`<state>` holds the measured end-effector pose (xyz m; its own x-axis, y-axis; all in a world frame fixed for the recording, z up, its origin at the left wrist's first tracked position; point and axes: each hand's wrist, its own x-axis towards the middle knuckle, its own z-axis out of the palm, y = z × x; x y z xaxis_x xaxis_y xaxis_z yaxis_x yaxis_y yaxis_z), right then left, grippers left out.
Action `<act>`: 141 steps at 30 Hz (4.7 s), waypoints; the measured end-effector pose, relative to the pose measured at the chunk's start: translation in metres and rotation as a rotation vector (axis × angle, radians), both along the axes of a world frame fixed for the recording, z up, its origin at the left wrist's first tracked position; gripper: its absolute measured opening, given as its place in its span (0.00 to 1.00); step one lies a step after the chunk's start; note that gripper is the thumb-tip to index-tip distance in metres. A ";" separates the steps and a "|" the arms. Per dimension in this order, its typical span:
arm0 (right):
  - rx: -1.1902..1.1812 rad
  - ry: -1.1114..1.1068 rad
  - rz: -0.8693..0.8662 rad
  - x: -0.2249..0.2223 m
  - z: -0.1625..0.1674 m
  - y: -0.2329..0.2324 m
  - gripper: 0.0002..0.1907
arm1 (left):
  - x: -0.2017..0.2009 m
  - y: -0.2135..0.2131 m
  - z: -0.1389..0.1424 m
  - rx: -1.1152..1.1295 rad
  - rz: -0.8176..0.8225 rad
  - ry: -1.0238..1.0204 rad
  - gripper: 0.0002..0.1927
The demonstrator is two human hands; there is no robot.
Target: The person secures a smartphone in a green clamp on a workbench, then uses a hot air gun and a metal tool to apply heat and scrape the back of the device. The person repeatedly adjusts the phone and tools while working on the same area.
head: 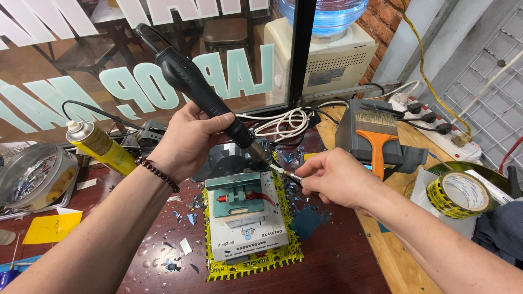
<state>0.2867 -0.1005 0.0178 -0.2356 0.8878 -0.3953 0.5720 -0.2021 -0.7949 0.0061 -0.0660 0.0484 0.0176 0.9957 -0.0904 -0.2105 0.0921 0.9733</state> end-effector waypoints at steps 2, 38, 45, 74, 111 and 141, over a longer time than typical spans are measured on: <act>0.144 -0.104 0.084 0.002 -0.005 0.003 0.13 | 0.000 -0.001 0.000 -0.001 -0.004 -0.002 0.11; 0.473 -0.296 0.038 -0.002 0.003 -0.028 0.10 | -0.003 0.000 0.000 0.020 0.020 -0.036 0.15; 0.406 -0.238 0.048 0.003 -0.010 -0.020 0.10 | -0.002 0.001 0.001 0.025 0.030 -0.023 0.15; 0.821 -0.371 0.144 0.014 -0.026 -0.024 0.07 | -0.001 0.004 0.000 0.069 -0.003 0.042 0.11; 0.442 -0.337 0.080 0.009 0.008 -0.022 0.12 | -0.016 -0.009 0.004 0.041 0.018 -0.020 0.10; 0.295 -0.286 -0.014 -0.006 0.014 -0.034 0.10 | -0.017 -0.014 0.000 0.019 0.053 -0.031 0.10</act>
